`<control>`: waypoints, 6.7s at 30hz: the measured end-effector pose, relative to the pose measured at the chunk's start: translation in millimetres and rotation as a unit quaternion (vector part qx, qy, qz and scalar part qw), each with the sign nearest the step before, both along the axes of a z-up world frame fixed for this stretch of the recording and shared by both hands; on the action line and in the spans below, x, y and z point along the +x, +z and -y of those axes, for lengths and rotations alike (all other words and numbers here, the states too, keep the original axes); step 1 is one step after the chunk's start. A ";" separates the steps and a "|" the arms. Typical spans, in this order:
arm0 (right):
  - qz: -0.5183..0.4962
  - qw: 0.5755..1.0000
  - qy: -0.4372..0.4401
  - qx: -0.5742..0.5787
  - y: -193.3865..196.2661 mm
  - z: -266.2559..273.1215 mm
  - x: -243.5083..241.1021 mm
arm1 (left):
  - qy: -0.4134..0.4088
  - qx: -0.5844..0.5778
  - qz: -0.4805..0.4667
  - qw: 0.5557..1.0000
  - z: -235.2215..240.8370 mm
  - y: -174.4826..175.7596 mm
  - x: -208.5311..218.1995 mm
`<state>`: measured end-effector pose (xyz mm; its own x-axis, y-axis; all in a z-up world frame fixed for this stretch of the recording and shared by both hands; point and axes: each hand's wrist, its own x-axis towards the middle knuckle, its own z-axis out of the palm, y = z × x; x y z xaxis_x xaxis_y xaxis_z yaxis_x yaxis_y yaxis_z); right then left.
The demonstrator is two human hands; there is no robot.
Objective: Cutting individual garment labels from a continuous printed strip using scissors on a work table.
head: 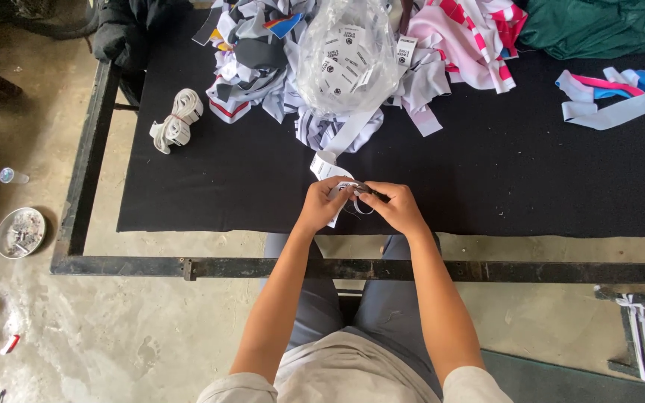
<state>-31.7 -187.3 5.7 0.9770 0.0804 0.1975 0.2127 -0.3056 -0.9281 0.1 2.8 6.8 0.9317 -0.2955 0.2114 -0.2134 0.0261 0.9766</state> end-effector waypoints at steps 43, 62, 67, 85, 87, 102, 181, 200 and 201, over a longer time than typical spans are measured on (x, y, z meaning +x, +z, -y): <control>-0.002 1.000 0.021 -0.001 -12.6 9.5 2.0 | -0.023 0.002 0.017 1.000 3.8 -9.6 3.6; 0.062 0.994 -0.080 -0.028 -32.6 10.2 11.4 | -0.014 0.001 0.011 1.000 1.1 -19.9 -0.4; 0.187 0.942 -0.253 -0.118 -61.0 32.5 22.5 | -0.004 -0.017 0.003 1.000 1.2 -12.6 -2.5; 0.165 0.986 -0.016 -0.005 -13.8 -20.8 20.6 | -0.002 -0.066 0.050 0.997 8.5 -20.8 10.0; 0.105 0.993 -0.038 -0.028 -3.4 -19.0 24.9 | 0.011 0.005 0.096 0.995 7.4 -24.1 12.1; -0.030 0.982 -0.177 -0.057 39.8 0.5 221.6 | 0.001 0.305 0.146 0.941 18.1 -62.3 12.4; 0.079 0.984 -0.154 0.030 -75.6 23.4 22.7 | 0.222 0.304 0.166 0.911 7.0 -49.5 11.2; 0.044 0.993 -0.089 0.057 -57.5 18.5 14.5 | 0.259 0.276 0.167 0.911 5.6 -65.7 17.1; 0.039 0.994 -0.088 0.055 -57.3 18.9 13.3 | 0.260 0.274 0.163 0.911 5.7 -64.4 15.6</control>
